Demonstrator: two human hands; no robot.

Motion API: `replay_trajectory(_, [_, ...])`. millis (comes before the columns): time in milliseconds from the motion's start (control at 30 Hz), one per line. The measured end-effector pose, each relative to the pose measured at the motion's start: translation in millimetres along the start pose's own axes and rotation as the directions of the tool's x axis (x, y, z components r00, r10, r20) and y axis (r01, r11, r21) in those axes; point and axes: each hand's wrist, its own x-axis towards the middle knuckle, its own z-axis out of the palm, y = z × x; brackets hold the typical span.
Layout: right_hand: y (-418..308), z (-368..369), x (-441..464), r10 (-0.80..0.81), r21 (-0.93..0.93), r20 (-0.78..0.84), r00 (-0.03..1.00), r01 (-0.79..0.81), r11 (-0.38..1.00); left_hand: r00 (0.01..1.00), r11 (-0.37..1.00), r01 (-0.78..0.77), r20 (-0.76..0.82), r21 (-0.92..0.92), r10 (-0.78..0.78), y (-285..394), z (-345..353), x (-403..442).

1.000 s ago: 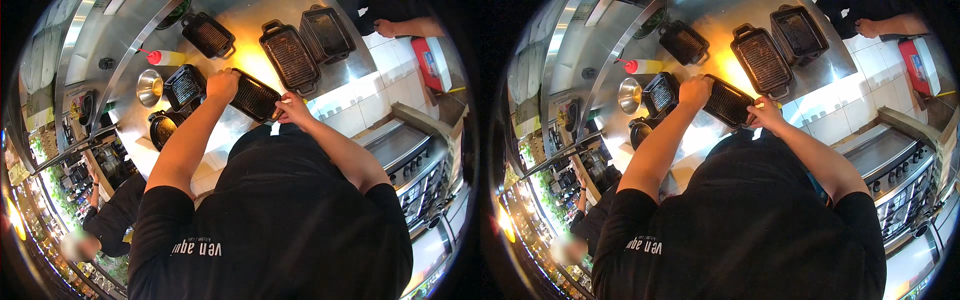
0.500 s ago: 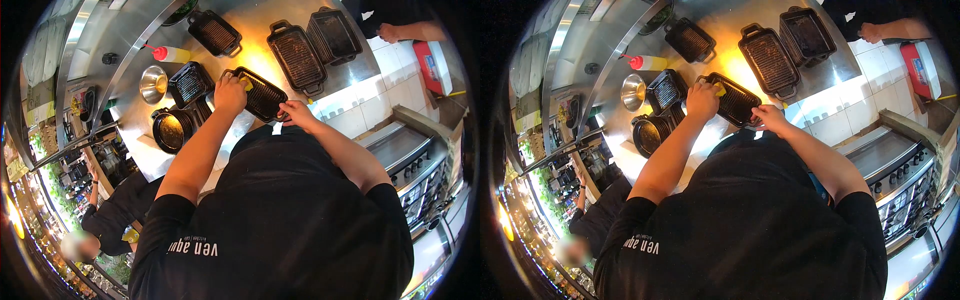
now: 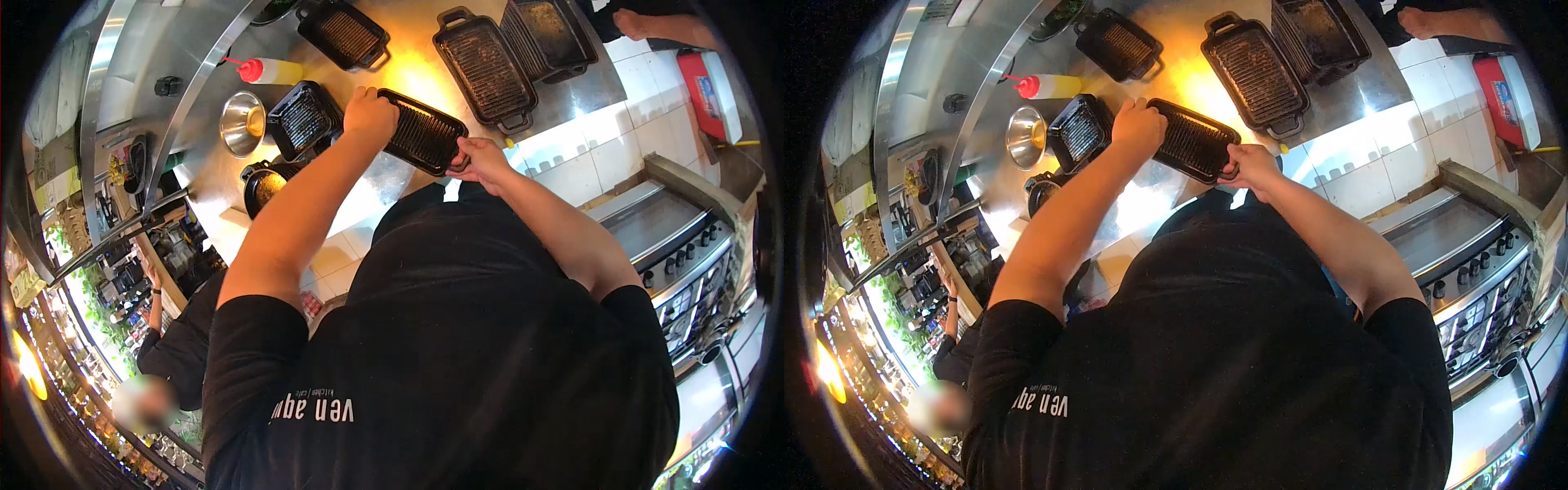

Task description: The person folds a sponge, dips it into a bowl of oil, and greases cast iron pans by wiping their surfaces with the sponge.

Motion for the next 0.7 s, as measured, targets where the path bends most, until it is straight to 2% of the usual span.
replay_trajectory(67, [0.3,-2.6,0.8,0.009,-0.023,-0.011,1.0,-0.009,1.0,0.992,0.99,-0.121,0.054,0.068,0.117,-3.7,5.4,-5.2])
replay_trajectory(100, [-0.3,-3.6,1.2,0.006,-0.049,-0.02,1.0,-0.007,0.999,0.991,0.99,-0.124,0.057,0.064,0.121,-4.3,7.1,-9.2])
replay_trajectory(167, [1.7,-3.7,1.4,0.003,-0.042,-0.031,1.0,-0.004,0.999,0.959,0.96,-0.258,0.152,0.111,0.24,-3.1,10.5,-18.1])
replay_trajectory(300, [2.5,-3.2,2.9,-0.002,-0.039,-0.03,1.0,0.001,0.999,0.966,0.967,-0.244,0.107,0.072,0.235,4.4,8.4,-28.7])
replay_trajectory(400, [2.6,-3.2,2.6,-0.003,-0.019,-0.032,0.999,0.003,1.0,0.966,0.966,-0.249,0.061,-0.065,0.253,34.5,1.5,-30.7])
replay_trajectory(467, [3.7,-4.2,4.7,-0.005,-0.008,-0.038,0.999,0.005,1.0,0.959,0.966,-0.248,0.122,-0.077,0.256,64.0,-9.7,-29.8])
replay_trajectory(500, [3.3,-3.4,3.3,-0.002,-0.001,-0.05,0.999,0.002,1.0,0.965,0.962,-0.257,0.04,-0.091,0.261,76.8,-3.5,-30.0])
replay_trajectory(567, [-2.8,-0.4,-3.4,-0.005,0.001,-0.037,0.999,0.005,1.0,0.963,0.946,-0.263,0.004,-0.188,0.268,97.1,-2.5,-32.2])
replay_trajectory(700, [-15.5,0.0,-11.2,0.048,-0.015,-0.02,0.999,-0.048,0.999,0.97,0.944,-0.241,-0.02,-0.227,0.243,83.6,-7.3,-38.3])
